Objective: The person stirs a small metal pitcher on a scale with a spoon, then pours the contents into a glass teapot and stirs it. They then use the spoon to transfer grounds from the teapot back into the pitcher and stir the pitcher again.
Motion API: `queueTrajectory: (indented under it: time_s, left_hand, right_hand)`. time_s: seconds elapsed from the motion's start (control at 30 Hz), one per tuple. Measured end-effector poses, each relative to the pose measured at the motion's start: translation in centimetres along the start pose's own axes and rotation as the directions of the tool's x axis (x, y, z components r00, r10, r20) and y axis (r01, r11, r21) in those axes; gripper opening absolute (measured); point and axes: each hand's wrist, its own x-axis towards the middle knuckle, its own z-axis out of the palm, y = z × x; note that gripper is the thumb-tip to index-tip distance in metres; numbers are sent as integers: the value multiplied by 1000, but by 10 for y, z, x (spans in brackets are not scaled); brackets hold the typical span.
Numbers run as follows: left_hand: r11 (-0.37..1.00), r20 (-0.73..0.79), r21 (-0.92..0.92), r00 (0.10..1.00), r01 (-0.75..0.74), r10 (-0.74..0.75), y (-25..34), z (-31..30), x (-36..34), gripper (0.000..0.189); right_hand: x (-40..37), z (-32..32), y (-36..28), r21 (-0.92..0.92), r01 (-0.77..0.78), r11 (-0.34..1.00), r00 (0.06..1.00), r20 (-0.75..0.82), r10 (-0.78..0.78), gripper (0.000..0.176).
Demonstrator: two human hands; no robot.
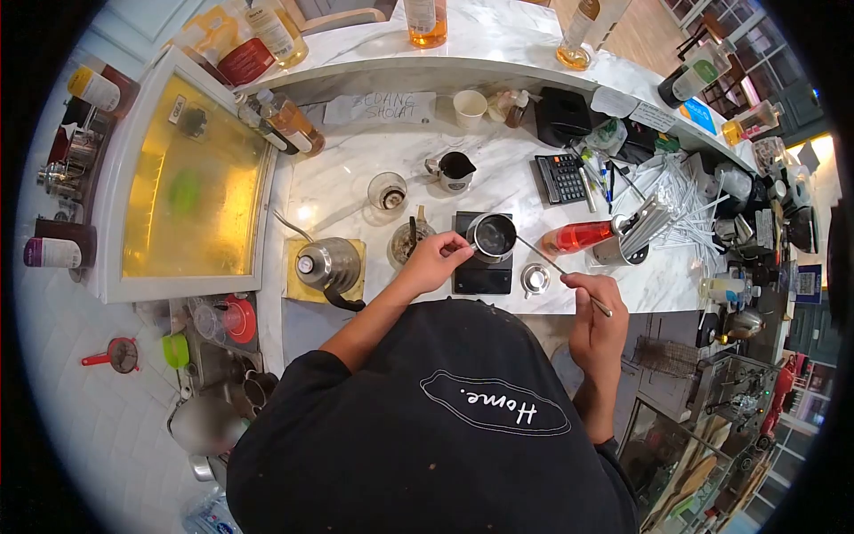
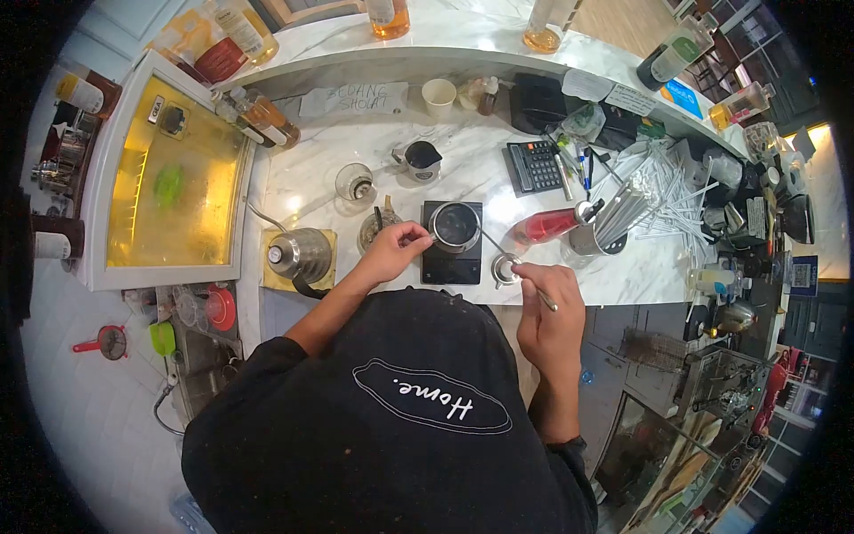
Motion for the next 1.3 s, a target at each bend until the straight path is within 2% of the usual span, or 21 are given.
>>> queueTrajectory:
  time_s: [0.17, 0.3, 0.37, 0.5, 0.57, 0.7, 0.8, 0.87, 1.03, 1.1, 1.23, 1.3]
  left_hand:
    - [999, -3, -43, 1000, -5, 5, -2, 1, 0, 15]
    - [999, 1, -49, 1000, 22, -22, -5, 0, 1, 14]
    - [999, 1, -46, 1000, 21, -21, -5, 1, 0, 15]
    - [998, 11, -51, 1000, 28, -27, -6, 2, 1, 15]
    - [994, -36, -99, 998, -51, 48, -11, 5, 2, 16]
    - [993, -81, -112, 996, -42, 33, -11, 8, -3, 16]
    - [990, -94, -98, 991, -101, 91, -14, 7, -2, 17]
    - [997, -79, -49, 996, -52, 48, -13, 6, -4, 17]
    - [997, -97, -28, 993, -74, 71, 0, 5, -8, 18]
    - [974, -99, 175, 982, -141, 160, 12, 2, -15, 17]
    - [929, -111, 285, 955, -236, 276, 13, 1, -14, 18]
    - [901, -114, 342, 940, -267, 322, 12, 1, -13, 18]
  right_hand:
    - [-2, 7, -3, 56, 67, 996, 998, 9, -67, 17]
    - [-6, 16, -4, 64, 17, 998, 1000, -10, -16, 18]
    - [-9, 12, -3, 38, -18, 999, 998, -66, 21, 20]
    - [-14, 6, 0, 26, 29, 999, 998, -50, -28, 17]
    - [-12, 10, 0, 33, 117, 993, 993, -30, -116, 17]
    - [-7, 9, 0, 16, 75, 997, 997, -30, -74, 18]
    - [-7, 2, 2, 17, 86, 996, 996, -32, -86, 20]
    - [-6, 3, 4, 45, 156, 987, 988, 1, -156, 20]
    - [0, 5, 5, 50, 96, 994, 995, 17, -97, 18]
    - [2, -1, 7, 6, 105, 994, 994, -16, -105, 16]
    - [10, -1, 4, 36, 189, 981, 982, 21, -190, 14]
    - [13, 2, 4, 40, 157, 987, 987, 21, -158, 14]
